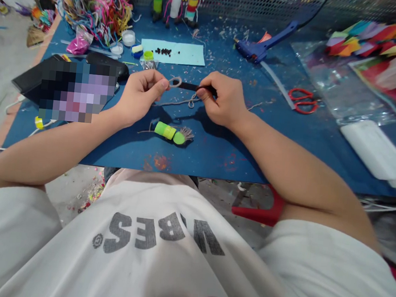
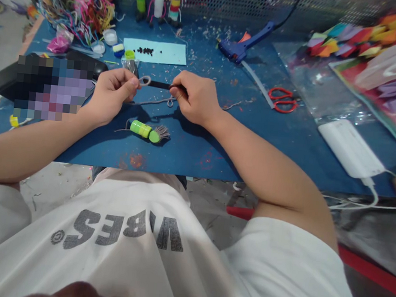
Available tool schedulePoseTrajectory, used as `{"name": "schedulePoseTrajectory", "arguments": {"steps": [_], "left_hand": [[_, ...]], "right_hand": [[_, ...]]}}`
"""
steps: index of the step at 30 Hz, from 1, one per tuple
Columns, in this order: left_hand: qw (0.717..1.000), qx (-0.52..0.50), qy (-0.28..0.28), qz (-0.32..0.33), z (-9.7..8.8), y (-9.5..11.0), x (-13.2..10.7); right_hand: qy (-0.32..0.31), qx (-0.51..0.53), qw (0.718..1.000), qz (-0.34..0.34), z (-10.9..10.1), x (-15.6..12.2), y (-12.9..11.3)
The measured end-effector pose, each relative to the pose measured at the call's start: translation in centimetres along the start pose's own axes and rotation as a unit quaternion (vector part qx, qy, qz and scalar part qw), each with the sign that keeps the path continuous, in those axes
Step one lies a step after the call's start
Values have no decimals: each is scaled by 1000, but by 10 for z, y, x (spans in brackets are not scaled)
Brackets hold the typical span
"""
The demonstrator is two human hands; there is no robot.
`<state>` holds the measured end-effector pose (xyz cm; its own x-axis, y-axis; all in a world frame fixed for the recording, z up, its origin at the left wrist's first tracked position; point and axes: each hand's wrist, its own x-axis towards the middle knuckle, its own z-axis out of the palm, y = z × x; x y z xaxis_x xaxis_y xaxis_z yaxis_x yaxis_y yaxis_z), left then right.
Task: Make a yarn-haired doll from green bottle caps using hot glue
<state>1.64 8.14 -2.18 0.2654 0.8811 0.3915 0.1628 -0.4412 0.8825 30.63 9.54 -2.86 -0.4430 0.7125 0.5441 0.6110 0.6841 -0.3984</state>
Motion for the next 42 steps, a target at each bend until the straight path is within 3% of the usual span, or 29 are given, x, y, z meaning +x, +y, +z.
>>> {"name": "schedulePoseTrajectory", "arguments": {"steps": [8,13,18,20,24,25,27,29,31,36,42], "left_hand": [[997,59,-47,-20,5,18,-6],[993,90,-73,-26,10,22,-10],[990,123,-75,-9,8,26,-14],[989,130,-64,0,5,28,-15],[988,147,-42,12,1,25,-14],[988,152,-35,17,0,25,-12],[987,158,-25,23,-2,23,-7],[988,151,-24,19,-3,21,-3],[991,134,-27,8,-4,19,-1],[993,113,-32,-10,-6,13,1],[981,192,4,31,-14,8,3]], "right_hand": [[7,156,986,56,8,3,-23],[-9,199,978,60,8,4,-42],[-4,223,972,76,6,9,-38],[53,243,964,92,2,17,-26],[261,280,916,120,-11,30,2],[254,275,919,123,-13,30,8],[183,242,945,124,-10,25,21],[107,188,970,112,-2,18,32],[74,151,981,99,10,12,41],[61,138,984,99,22,10,56],[43,67,994,71,23,8,62]]}}
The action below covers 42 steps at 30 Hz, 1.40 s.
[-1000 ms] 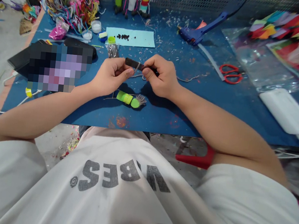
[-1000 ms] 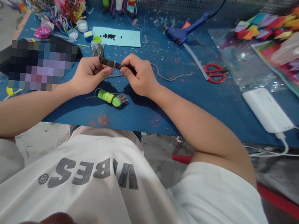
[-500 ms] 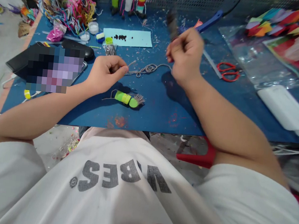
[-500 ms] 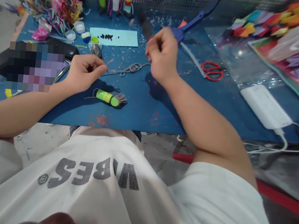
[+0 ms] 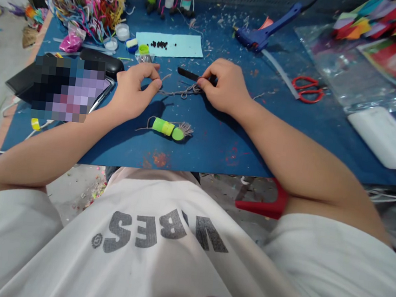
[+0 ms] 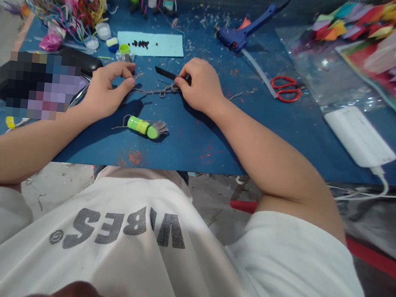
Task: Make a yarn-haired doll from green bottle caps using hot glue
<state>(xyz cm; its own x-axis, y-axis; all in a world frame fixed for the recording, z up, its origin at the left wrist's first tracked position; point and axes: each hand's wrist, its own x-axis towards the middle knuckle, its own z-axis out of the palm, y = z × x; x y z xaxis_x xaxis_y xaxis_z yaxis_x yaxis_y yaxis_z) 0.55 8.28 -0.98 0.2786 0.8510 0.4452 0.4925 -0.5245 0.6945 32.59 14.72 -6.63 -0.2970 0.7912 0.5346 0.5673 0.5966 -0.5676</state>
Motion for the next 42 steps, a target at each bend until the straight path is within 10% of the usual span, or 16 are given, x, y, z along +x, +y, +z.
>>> {"name": "schedulePoseTrajectory", "arguments": {"steps": [8,15,28,35,42], "left_hand": [[1000,9,-4,15,0,3,-4],[995,39,-66,63,6,29,-13],[991,-25,-123,52,-1,45,-16],[948,10,-296,121,-11,53,-26],[972,-39,-220,77,-14,39,-28]], "right_hand": [[5,41,998,-46,-15,-5,-60],[-117,19,990,-82,-13,-17,-124],[-93,-33,993,-71,-14,-24,-129],[54,24,987,-151,-15,-31,-107],[93,38,988,-117,-17,-40,-113]]}}
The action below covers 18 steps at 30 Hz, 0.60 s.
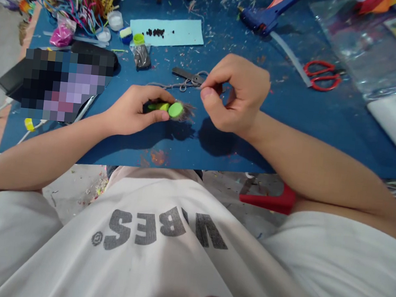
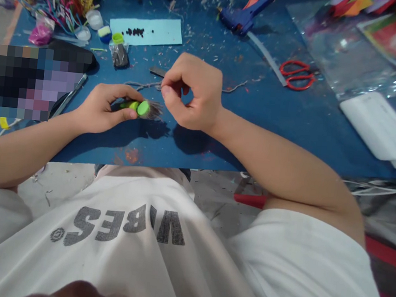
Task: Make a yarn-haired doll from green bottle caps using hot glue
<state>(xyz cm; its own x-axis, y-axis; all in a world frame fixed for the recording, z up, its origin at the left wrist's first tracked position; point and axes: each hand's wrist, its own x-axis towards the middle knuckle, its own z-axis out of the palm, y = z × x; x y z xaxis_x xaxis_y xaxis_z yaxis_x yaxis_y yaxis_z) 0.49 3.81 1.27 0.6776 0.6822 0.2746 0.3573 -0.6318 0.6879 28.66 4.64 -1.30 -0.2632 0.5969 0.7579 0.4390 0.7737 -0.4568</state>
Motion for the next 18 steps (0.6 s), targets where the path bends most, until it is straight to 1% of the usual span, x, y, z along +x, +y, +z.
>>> {"name": "schedulePoseTrajectory", "arguments": {"steps": [4,8,12,16,18], "left_hand": [[999,-24,41,15,-2,0,-1],[997,-30,60,26,-1,0,-2],[997,-29,64,30,0,-2,-3],[996,-26,72,39,0,-7,-3],[996,-25,77,42,1,-9,-3]], "right_hand": [[-10,32,997,-67,2,-5,-6],[-52,50,996,-45,4,-9,-2],[-58,64,995,-50,3,-13,0],[-66,47,994,-70,3,-13,-5],[-64,37,995,-69,4,-13,-8]]}}
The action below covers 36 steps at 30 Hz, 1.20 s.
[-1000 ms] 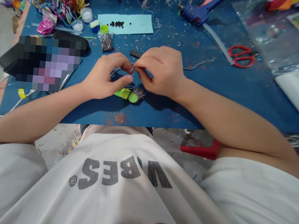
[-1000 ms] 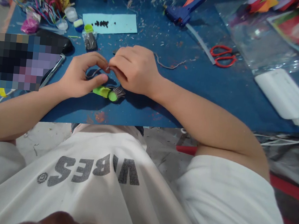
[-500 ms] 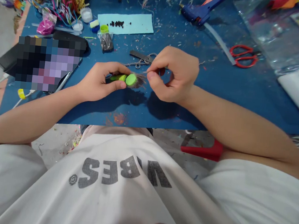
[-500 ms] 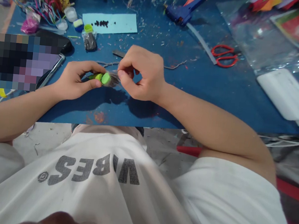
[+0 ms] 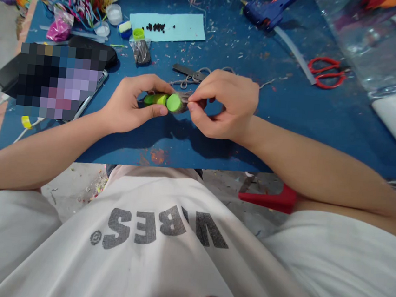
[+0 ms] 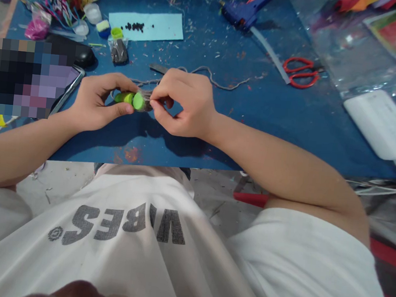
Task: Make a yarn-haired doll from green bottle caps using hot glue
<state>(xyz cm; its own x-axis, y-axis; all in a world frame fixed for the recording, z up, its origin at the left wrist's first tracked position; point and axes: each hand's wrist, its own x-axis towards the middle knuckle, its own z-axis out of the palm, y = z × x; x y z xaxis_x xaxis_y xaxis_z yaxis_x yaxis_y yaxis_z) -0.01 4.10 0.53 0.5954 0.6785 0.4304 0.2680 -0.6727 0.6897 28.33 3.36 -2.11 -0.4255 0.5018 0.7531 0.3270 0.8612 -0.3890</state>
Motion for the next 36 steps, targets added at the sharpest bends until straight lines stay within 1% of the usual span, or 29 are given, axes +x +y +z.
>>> {"name": "schedulePoseTrajectory", "arguments": {"steps": [7,10,16,22,25,28,31,34,36], "left_hand": [[1000,-3,5,2,0,-2,0],[1000,-8,6,2,0,-2,0],[1000,-7,3,-13,-1,0,1],[1000,20,1,-4,-2,1,0],[999,35,-1,0,-2,1,0],[999,53,-2,8,-3,1,0],[998,66,-4,19,-4,1,0],[997,70,-13,30,-4,-1,-1],[997,68,-20,32,-4,-2,-1]], "right_hand": [[-8,19,999,38,1,0,1],[-10,32,999,38,1,-2,4],[-17,24,999,38,-2,-5,6],[-12,29,999,9,0,-4,8],[-3,7,1000,-6,1,-1,8],[-17,-18,1000,19,1,0,7],[-34,-19,998,45,-1,-2,7],[-40,-19,998,44,-1,-3,8],[-31,-15,999,22,0,-1,8]]}}
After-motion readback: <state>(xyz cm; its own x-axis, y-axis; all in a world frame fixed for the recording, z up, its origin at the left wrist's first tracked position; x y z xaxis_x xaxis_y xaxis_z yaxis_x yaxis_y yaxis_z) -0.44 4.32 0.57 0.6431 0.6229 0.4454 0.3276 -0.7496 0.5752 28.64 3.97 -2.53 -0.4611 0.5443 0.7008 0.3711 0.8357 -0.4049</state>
